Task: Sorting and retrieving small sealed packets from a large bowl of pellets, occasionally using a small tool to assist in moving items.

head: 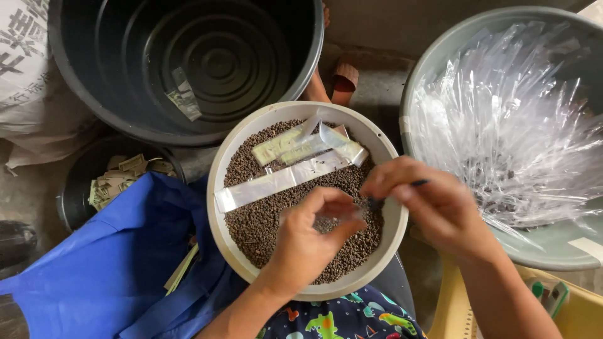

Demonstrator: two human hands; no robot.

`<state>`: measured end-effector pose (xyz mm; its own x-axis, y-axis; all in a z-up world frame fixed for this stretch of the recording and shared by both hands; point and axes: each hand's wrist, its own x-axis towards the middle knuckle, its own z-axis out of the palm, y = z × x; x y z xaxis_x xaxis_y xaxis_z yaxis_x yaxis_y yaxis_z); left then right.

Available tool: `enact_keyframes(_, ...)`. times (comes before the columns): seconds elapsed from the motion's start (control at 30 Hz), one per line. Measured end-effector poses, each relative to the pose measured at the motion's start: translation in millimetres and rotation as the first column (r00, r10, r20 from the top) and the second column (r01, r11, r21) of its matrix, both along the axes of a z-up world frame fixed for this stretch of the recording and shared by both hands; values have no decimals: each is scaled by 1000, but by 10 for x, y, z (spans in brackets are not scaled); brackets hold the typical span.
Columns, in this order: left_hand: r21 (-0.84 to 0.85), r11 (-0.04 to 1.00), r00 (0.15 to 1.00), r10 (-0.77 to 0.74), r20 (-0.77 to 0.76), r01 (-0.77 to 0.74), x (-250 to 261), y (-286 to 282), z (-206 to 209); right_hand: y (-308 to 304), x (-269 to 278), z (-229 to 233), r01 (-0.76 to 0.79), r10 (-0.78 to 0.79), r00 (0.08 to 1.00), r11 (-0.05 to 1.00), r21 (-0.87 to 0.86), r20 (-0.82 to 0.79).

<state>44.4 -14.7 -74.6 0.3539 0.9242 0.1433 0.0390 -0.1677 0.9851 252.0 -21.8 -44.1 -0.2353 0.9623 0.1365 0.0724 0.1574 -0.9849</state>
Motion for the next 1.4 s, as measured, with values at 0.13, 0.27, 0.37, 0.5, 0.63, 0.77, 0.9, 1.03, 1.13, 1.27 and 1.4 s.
enact_keyframes(0.13,143,988,997,62,-49,-55,-119,141,257,-55,-133,-233,184,-185,980,983,27,78)
enact_keyframes(0.27,148,976,986,150,75,-160,-248,188,755,-59,-472,-715,-138,136,953,990,-13,272)
enact_keyframes(0.37,176,979,994,98,53,-105,-223,208,715,-118,-396,-856,-69,83,965,996,-65,249)
enact_keyframes(0.5,175,970,983,-152,-100,168,39,100,187,-120,-373,-325,60,-78,986,990,124,146)
enact_keyframes(0.63,-226,897,924,-381,47,381,-111,171,-99,-147,139,-678,454,-467,871,884,114,150)
enact_keyframes(0.77,117,992,971,-10,-237,39,-178,300,-402,-246,63,-702,411,-399,909,907,92,-121)
enact_keyframes(0.9,89,986,979,155,-132,-144,-188,310,-336,-390,-302,-544,-163,126,946,981,105,298)
enact_keyframes(1.03,221,971,906,168,-387,-86,-45,147,-530,-401,-377,-647,-206,170,949,972,113,266)
enact_keyframes(1.13,349,937,941,106,-321,13,47,3,-516,-299,-402,-733,200,-208,967,978,63,149)
enact_keyframes(1.27,541,841,945,192,-263,-20,84,-16,-344,-213,-399,-939,330,-422,890,857,-397,-173)
enact_keyframes(1.4,589,792,913,345,-216,-159,56,40,-323,-226,-344,-1074,295,-406,897,844,-449,-175)
